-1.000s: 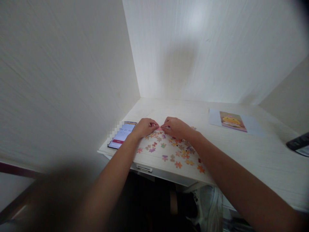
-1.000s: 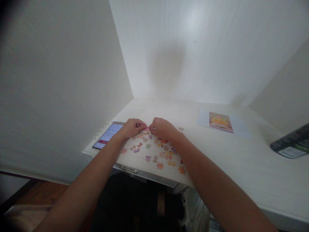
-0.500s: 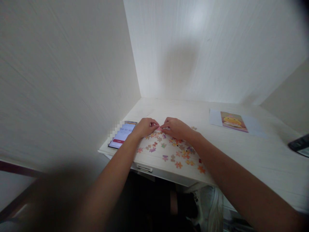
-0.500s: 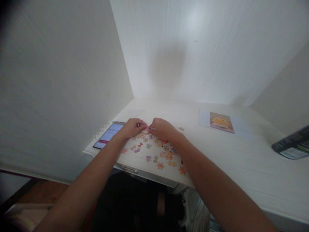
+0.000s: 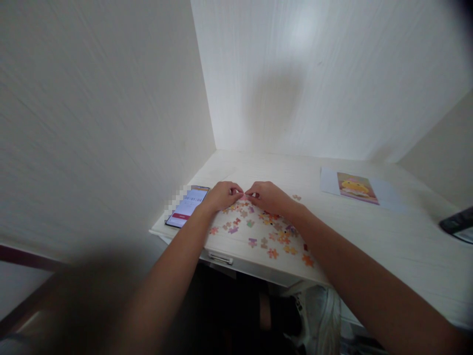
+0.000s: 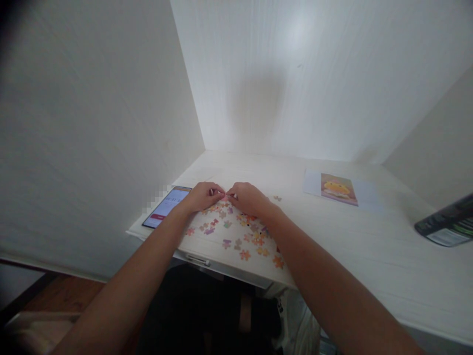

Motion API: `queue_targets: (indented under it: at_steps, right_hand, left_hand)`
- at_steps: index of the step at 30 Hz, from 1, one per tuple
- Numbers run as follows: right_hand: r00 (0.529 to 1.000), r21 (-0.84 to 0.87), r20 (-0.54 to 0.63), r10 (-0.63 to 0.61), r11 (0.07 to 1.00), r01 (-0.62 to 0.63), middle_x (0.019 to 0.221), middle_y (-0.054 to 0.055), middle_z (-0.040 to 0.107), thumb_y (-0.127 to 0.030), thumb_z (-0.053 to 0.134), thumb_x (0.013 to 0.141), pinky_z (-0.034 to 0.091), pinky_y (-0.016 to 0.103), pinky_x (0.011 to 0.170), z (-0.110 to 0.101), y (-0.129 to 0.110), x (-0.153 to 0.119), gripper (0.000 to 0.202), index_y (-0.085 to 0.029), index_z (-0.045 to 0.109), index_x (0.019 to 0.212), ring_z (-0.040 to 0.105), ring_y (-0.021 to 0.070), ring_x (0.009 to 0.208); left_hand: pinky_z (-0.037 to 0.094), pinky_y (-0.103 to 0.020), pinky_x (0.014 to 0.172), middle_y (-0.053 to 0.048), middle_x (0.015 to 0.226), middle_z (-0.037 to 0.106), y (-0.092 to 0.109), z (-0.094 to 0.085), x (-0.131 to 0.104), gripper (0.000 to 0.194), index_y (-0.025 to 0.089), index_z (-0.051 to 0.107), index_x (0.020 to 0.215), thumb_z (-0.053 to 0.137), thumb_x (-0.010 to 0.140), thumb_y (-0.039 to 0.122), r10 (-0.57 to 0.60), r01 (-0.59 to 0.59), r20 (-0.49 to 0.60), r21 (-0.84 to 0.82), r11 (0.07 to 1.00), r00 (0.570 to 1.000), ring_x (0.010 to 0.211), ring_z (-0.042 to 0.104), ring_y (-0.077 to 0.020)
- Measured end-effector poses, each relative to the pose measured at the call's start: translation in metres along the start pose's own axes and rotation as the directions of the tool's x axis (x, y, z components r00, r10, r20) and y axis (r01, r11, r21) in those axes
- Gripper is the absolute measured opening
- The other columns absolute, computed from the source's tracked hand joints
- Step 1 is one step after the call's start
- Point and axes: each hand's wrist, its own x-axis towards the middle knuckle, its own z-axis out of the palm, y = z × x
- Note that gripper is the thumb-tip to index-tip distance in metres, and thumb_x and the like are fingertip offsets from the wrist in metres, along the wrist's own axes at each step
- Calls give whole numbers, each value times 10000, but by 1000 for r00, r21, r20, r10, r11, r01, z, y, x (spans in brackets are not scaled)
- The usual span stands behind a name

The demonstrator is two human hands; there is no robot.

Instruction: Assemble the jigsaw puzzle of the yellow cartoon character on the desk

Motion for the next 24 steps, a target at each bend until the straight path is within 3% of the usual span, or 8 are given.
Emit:
queue_targets:
  at_steps: [13,24]
  right_hand:
    - [1000,-23,4,1,1000,-1,995,98,694,-253,534,915,440,276,784,3,3,1,260,-207,766,1023,629,182,855]
    - [1000,-21,-18,20,1000,-20,975,77,736,-277,538,922,446,280,796,1,1,0,265,-206,763,1043,643,182,846]
  left_hand:
    - [357,-248,593,-26,747,672,1,-1,0,250,176,723,869,559,829,361,0,0,19,-1,1000,1000,655,546,-128]
    - [377,-249,627,-10,754,682,0,-1,1,228,222,746,911,564,835,338,18,-18,20,-11,1000,1000,651,548,-121]
